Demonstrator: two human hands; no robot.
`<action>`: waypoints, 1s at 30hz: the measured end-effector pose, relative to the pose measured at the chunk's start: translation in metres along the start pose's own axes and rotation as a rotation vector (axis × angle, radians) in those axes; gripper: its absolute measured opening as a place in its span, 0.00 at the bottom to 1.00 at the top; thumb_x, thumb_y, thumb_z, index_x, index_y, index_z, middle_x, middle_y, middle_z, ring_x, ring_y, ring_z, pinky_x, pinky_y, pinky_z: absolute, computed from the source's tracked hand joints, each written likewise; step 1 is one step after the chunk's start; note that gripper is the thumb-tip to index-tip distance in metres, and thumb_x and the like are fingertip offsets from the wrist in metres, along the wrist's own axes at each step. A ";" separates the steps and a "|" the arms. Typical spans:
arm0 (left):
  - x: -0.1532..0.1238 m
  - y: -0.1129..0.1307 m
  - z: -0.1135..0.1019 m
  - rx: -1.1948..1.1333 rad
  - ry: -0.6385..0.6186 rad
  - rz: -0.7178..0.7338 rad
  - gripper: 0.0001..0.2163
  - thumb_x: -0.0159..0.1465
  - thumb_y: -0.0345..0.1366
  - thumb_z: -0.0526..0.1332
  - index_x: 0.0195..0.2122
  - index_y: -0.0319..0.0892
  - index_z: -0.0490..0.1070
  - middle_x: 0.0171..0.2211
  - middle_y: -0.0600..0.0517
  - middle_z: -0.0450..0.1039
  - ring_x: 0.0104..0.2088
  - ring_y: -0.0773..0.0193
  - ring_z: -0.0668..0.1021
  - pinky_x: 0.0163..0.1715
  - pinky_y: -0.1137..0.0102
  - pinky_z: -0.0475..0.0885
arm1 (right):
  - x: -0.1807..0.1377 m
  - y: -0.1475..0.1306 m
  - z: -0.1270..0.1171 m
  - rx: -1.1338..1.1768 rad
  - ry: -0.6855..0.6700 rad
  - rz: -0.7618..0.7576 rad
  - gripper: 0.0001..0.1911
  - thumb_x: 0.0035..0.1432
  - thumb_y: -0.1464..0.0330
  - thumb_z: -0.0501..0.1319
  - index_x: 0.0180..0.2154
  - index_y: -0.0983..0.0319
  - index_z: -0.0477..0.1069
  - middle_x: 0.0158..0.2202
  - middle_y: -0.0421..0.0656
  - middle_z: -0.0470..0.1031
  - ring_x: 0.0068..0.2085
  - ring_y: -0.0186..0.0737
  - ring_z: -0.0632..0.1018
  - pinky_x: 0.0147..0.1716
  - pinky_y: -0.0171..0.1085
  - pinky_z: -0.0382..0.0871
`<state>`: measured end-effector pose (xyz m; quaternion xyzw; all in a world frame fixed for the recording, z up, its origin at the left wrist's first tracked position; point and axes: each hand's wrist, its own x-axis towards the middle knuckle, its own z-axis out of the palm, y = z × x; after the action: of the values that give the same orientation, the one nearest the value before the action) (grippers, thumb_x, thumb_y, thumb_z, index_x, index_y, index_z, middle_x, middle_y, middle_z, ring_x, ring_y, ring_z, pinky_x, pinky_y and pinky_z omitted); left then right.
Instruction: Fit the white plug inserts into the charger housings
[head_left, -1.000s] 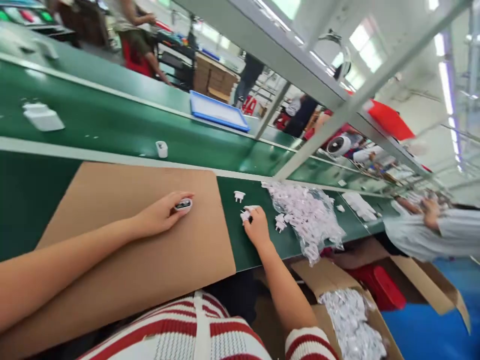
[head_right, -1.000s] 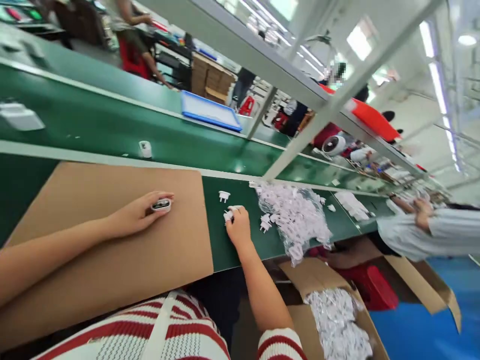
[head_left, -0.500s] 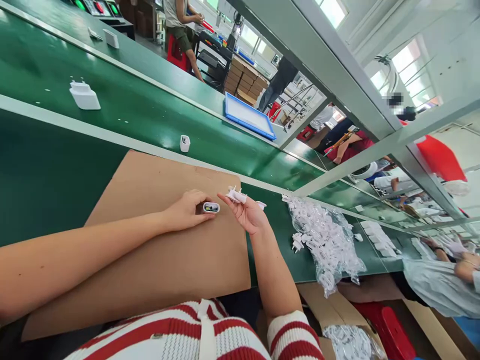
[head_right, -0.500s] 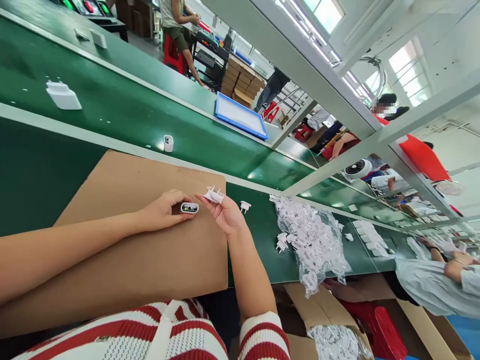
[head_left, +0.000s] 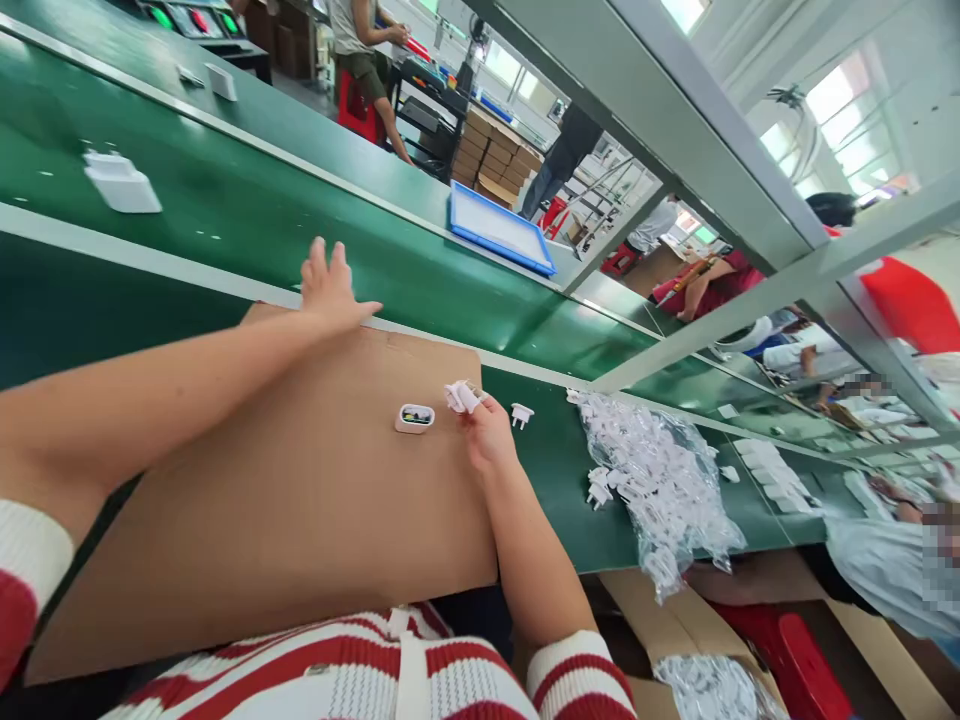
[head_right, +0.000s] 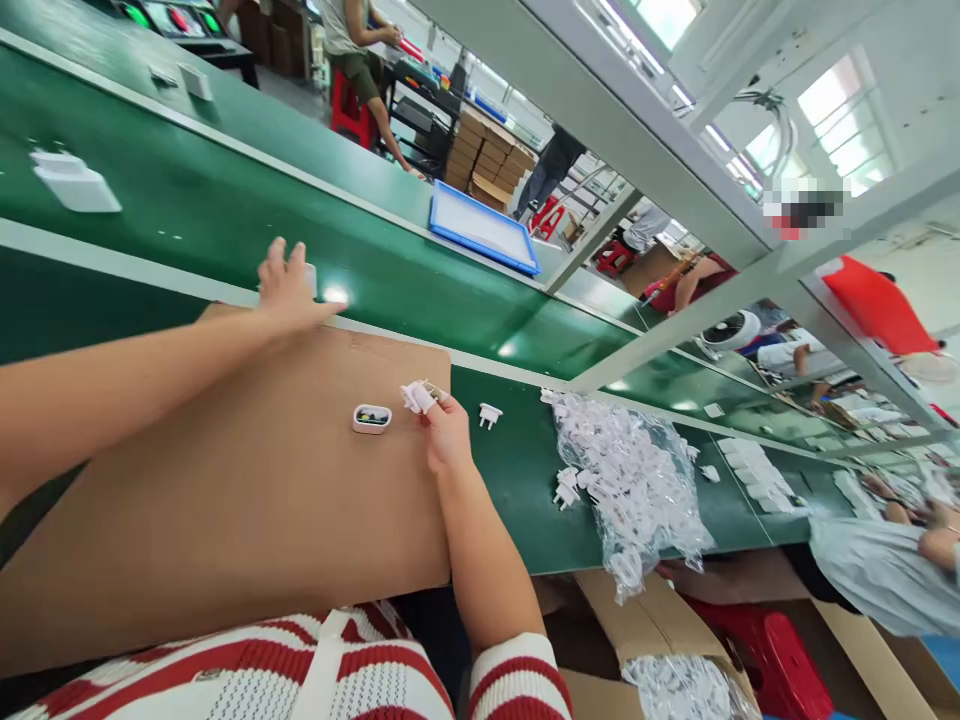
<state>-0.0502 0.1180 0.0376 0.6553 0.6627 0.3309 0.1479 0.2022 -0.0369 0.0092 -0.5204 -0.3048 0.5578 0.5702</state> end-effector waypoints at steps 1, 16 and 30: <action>0.017 -0.004 -0.001 0.005 -0.068 0.020 0.44 0.63 0.47 0.65 0.71 0.25 0.47 0.74 0.31 0.35 0.71 0.34 0.49 0.69 0.48 0.50 | 0.000 -0.001 -0.001 0.009 -0.013 0.029 0.23 0.43 0.57 0.75 0.39 0.63 0.80 0.36 0.45 0.83 0.34 0.36 0.79 0.29 0.32 0.70; -0.075 -0.012 -0.001 0.044 -0.241 0.373 0.21 0.62 0.55 0.64 0.45 0.42 0.76 0.46 0.47 0.73 0.48 0.53 0.75 0.54 0.60 0.71 | -0.012 -0.005 -0.003 -0.108 -0.087 -0.161 0.19 0.45 0.61 0.75 0.40 0.61 0.79 0.36 0.42 0.81 0.35 0.35 0.77 0.37 0.36 0.73; -0.183 0.025 0.021 -0.376 -0.384 0.320 0.23 0.68 0.49 0.56 0.59 0.42 0.66 0.58 0.41 0.71 0.58 0.49 0.72 0.62 0.53 0.67 | -0.024 0.014 0.001 -0.897 -0.221 -0.787 0.16 0.65 0.72 0.56 0.51 0.55 0.75 0.49 0.44 0.79 0.52 0.44 0.77 0.54 0.44 0.72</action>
<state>0.0001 -0.0555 -0.0059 0.7629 0.4383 0.3372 0.3349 0.1926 -0.0616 0.0022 -0.4970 -0.7372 0.1730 0.4238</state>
